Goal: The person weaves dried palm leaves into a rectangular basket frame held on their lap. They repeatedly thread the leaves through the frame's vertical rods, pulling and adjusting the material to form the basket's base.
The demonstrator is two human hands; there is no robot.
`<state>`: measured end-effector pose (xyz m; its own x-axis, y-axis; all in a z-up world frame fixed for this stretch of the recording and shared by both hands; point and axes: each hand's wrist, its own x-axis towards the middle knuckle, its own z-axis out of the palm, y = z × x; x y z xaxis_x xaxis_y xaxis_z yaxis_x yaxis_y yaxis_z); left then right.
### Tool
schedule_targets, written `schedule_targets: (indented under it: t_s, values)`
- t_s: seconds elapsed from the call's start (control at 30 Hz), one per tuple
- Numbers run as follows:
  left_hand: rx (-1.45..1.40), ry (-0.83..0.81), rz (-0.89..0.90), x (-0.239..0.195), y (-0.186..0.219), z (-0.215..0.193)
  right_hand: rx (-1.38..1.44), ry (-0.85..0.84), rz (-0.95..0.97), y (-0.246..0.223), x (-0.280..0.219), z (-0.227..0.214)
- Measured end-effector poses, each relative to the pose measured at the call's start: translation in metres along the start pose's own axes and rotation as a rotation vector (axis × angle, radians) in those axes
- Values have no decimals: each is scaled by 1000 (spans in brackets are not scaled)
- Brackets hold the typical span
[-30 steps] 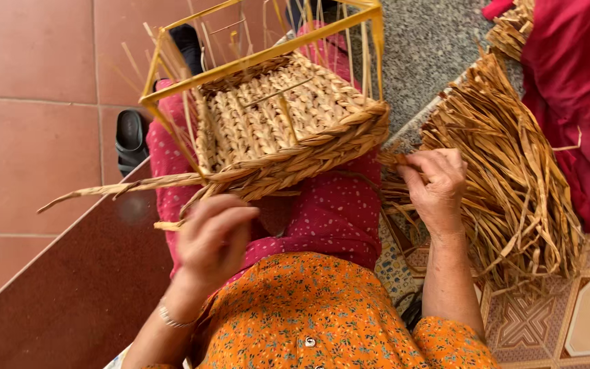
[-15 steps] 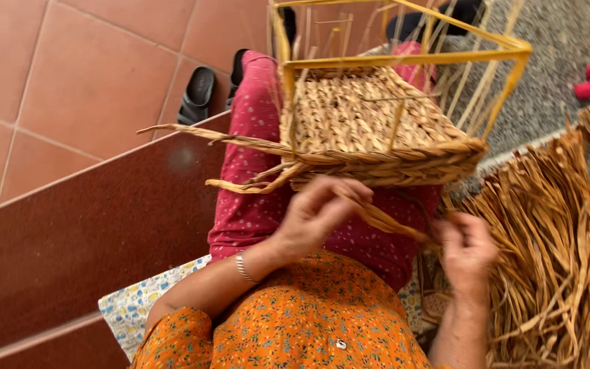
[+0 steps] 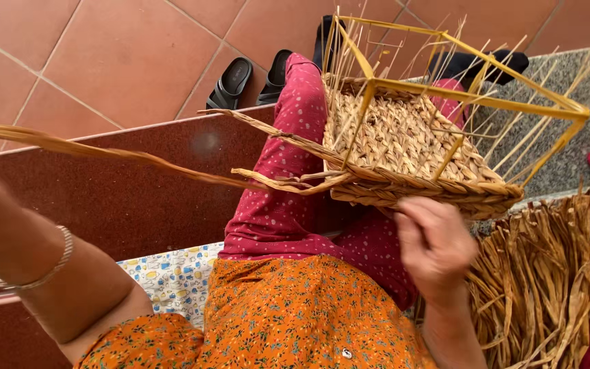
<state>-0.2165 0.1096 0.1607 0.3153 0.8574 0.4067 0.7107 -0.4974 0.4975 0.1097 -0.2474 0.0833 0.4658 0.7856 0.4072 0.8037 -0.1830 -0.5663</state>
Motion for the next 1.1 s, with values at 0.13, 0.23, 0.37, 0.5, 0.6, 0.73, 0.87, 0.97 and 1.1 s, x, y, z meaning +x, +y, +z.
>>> schedule_targets:
  t_s: [0.13,0.23,0.37,0.5,0.6,0.73,0.87,0.97,1.1]
  values:
    - [-193,-146,459,-17,52,58,-10,-3,-67,-35,52,46]
    - [-631,-331,604,-35,99,138,-58,-10,-24,-40,67,61]
    - [-634,-480,500,-59,122,197,76,-49,216,-38,65,67]
    - [-676,-545,491,-71,130,219,93,-72,307,-34,64,65]
    - [-722,-688,476,-75,126,226,19,-133,298,-31,63,62]
    - [-896,-1027,336,-74,114,231,167,-200,323,-25,65,60]
    - [-890,-1068,362,-80,110,233,140,-218,277,-22,69,58]
    - [-855,-861,447,-85,115,236,-83,-359,226,-22,81,57]
    - [-767,-678,552,-94,121,227,-122,-427,272,-26,87,56]
